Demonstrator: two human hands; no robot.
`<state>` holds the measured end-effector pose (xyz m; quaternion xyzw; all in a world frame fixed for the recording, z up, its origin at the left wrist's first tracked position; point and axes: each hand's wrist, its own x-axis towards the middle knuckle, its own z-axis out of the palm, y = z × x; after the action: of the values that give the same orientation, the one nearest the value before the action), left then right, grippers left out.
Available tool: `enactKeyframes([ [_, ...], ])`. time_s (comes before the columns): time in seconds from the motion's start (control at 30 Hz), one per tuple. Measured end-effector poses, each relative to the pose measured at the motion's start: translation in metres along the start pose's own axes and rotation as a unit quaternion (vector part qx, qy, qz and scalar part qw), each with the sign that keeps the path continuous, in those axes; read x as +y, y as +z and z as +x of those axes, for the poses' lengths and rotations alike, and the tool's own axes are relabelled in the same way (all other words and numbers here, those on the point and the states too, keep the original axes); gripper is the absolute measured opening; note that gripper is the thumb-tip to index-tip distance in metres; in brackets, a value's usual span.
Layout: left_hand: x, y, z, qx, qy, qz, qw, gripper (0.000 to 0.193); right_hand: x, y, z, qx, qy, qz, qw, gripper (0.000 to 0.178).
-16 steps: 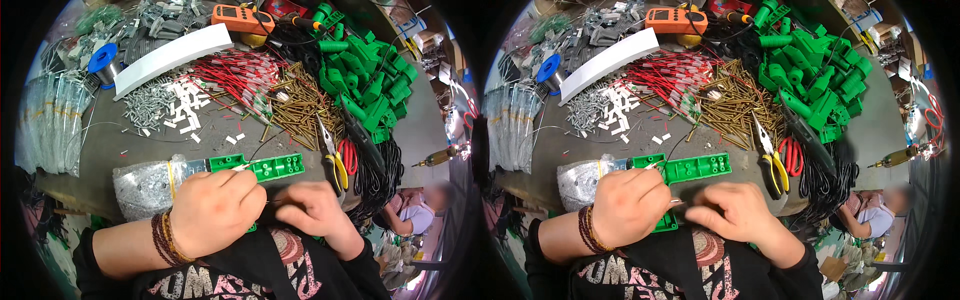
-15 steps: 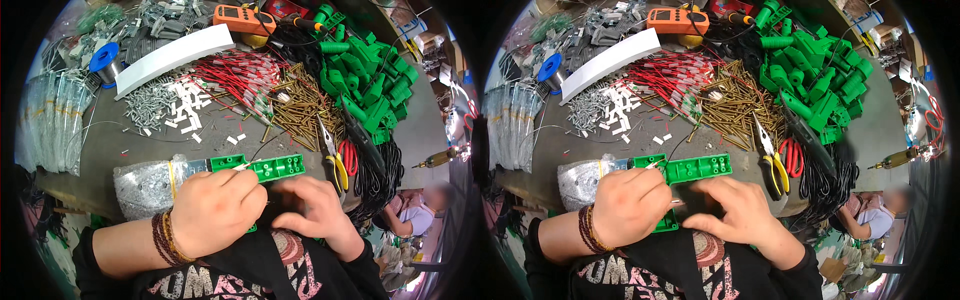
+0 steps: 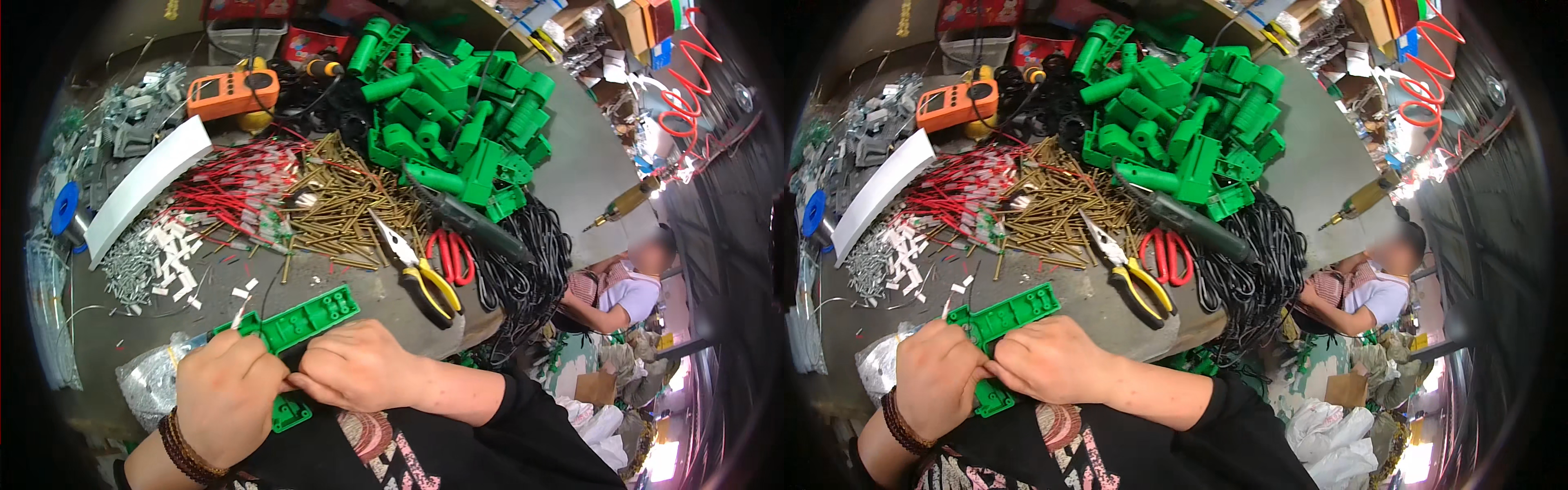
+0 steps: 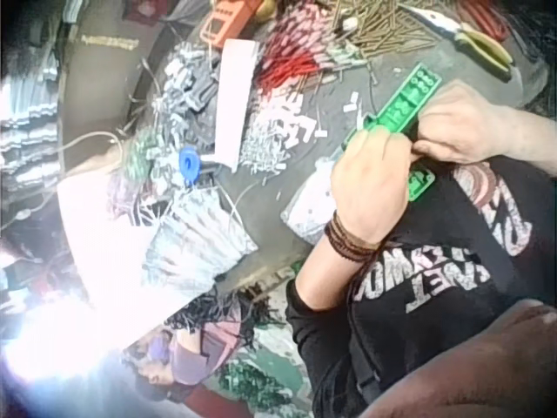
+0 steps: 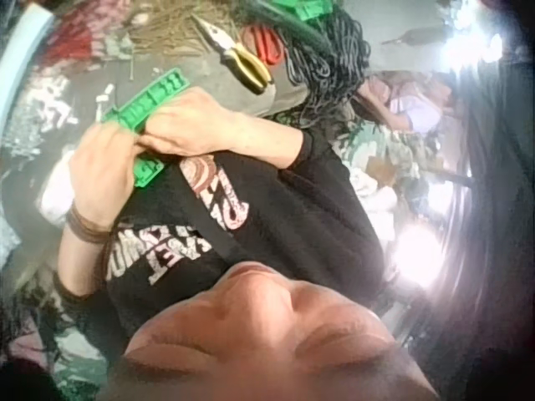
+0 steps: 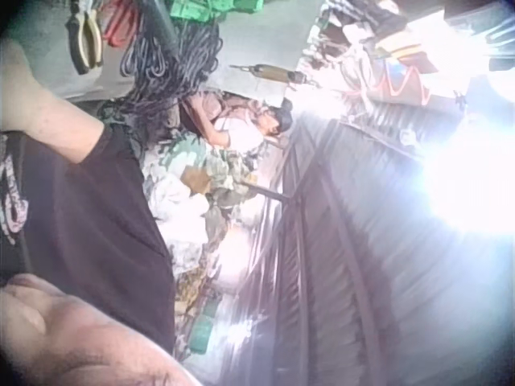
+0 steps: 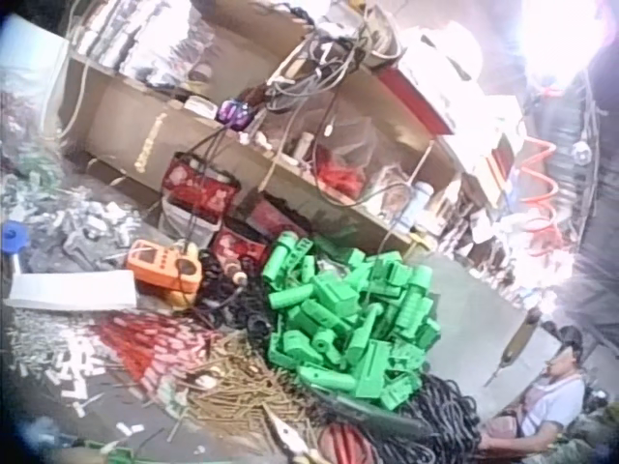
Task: Assembling internal components, wiring, and soldering for a green plastic electronic device housing.
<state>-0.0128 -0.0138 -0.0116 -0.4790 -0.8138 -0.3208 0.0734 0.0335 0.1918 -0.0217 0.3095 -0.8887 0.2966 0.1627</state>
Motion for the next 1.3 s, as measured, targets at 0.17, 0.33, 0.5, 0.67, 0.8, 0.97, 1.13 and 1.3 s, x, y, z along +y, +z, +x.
enactKeyframes([
  [0.17,0.001,0.007,-0.008,0.013,0.002,0.065,0.998,0.021,0.003,0.009,-0.007,0.001,0.050,0.090,0.995,0.032],
  [0.33,0.001,0.017,-0.014,0.055,0.019,0.088,0.994,0.017,0.005,0.002,-0.008,-0.046,0.158,0.233,0.959,0.030],
  [0.5,0.002,0.021,-0.010,0.057,0.031,0.077,0.995,0.012,0.000,-0.017,-0.010,-0.077,0.191,0.228,0.952,0.024],
  [0.67,0.005,0.016,-0.012,0.062,0.013,0.082,0.995,0.014,0.004,-0.045,-0.011,-0.063,0.270,0.206,0.938,0.021],
  [0.8,0.004,0.018,-0.009,0.061,0.010,0.053,0.997,0.016,0.009,-0.050,-0.008,-0.122,0.098,0.024,0.987,0.048],
  [0.97,-0.002,0.022,-0.008,0.075,0.025,0.060,0.995,0.013,0.003,-0.015,-0.003,-0.007,0.019,-0.039,0.999,0.021],
  [1.13,0.006,-0.016,-0.041,0.128,-0.011,0.033,0.991,0.051,0.048,-0.114,-0.014,-0.237,0.237,-0.334,0.881,0.014],
  [1.3,0.002,-0.036,-0.023,-0.056,-0.070,0.067,0.994,0.060,0.185,-0.293,-0.180,0.088,0.552,-0.533,0.635,0.035],
])
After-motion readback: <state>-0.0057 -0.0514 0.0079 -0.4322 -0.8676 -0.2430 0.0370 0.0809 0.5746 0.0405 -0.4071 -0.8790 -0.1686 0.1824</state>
